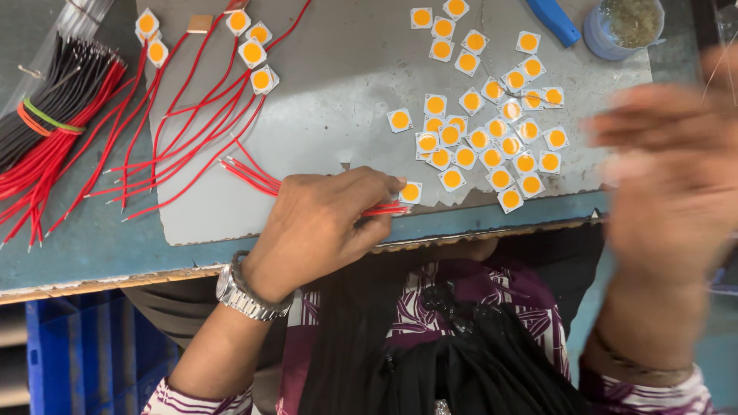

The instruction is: The person solders red insulated wires onto the contact pads of small LED chip components at a workbench. They hold a wire end against an LED pad with one hand while applying a soldering iron with the other, then set the finished LED aside and repeat the process on the next component.

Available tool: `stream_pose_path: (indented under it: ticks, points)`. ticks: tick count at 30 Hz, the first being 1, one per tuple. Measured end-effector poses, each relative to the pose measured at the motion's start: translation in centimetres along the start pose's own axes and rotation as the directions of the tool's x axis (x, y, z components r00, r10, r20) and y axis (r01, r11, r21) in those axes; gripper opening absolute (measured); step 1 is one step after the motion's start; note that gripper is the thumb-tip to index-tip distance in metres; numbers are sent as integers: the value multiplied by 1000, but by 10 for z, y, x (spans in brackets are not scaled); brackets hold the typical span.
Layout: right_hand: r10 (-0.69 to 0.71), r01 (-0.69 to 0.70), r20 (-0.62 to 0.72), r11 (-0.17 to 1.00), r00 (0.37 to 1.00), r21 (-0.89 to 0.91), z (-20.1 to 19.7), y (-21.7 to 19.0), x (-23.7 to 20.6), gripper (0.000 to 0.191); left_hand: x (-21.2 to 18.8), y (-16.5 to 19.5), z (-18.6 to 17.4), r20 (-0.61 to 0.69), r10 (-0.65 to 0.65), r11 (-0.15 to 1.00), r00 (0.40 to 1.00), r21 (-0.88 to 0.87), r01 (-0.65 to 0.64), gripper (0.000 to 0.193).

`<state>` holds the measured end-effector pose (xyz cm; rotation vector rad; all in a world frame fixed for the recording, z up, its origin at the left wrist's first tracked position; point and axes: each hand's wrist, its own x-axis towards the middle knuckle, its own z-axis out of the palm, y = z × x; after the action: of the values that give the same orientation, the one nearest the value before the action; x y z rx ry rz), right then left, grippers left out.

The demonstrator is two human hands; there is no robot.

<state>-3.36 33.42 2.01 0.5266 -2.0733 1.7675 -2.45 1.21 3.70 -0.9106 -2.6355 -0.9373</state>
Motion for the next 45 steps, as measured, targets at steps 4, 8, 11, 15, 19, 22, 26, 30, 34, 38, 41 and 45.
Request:
stream_pose_path:
  ticks: [4, 8, 11, 15, 19, 22, 26, 30, 34, 38, 41, 45]
  points:
    - [171, -151, -82, 966, 982, 208, -58, 23, -13, 49, -5, -4, 1, -33, 10, 1000, 999, -13, -10, 21]
    - [242, -208, -99, 940, 965, 270, -88, 46, -42, 47, -12, -5, 3, -54, 5, 1000, 999, -11, -5, 19]
    - [258, -221, -105, 935, 960, 278, -101, 57, -52, 45, -15, -3, 6, -68, 0, 1000, 998, -10, 0, 19]
    - [271, -234, -96, 929, 958, 289, -107, 62, -59, 43, -19, 0, 7, -86, -8, 1000, 996, -17, 6, 17]
    - [276, -241, -88, 927, 957, 287, -105, 61, -65, 41, -19, -1, 6, -95, 15, 1000, 995, -3, -15, 14]
    - [290, -253, -90, 922, 953, 292, -104, 64, -70, 39, -24, -1, 8, -113, 31, 1000, 993, 8, -30, 18]
    - [297, -257, -98, 920, 950, 295, -108, 64, -78, 37, -23, -1, 8, -77, 22, 1000, 997, 3, -22, 16]
    - [303, -266, -93, 920, 948, 287, -111, 62, -84, 35, -24, -2, 11, -79, 31, 999, 996, -7, -31, 15]
    - [311, -275, -85, 916, 947, 292, -107, 65, -89, 33, -27, -2, 11, -106, 47, 999, 993, 21, -45, 15]
    - [312, -274, -96, 918, 945, 288, -114, 63, -93, 31, -23, -2, 10, -69, 44, 999, 997, 17, -43, 13]
    - [323, -285, -106, 919, 940, 274, -118, 64, -99, 29, -24, -5, 9, -59, 44, 999, 997, 2, -44, 14]
    - [327, -289, -128, 925, 936, 246, -119, 63, -109, 27, -21, -8, 11, -79, 56, 998, 995, 19, -55, 17]
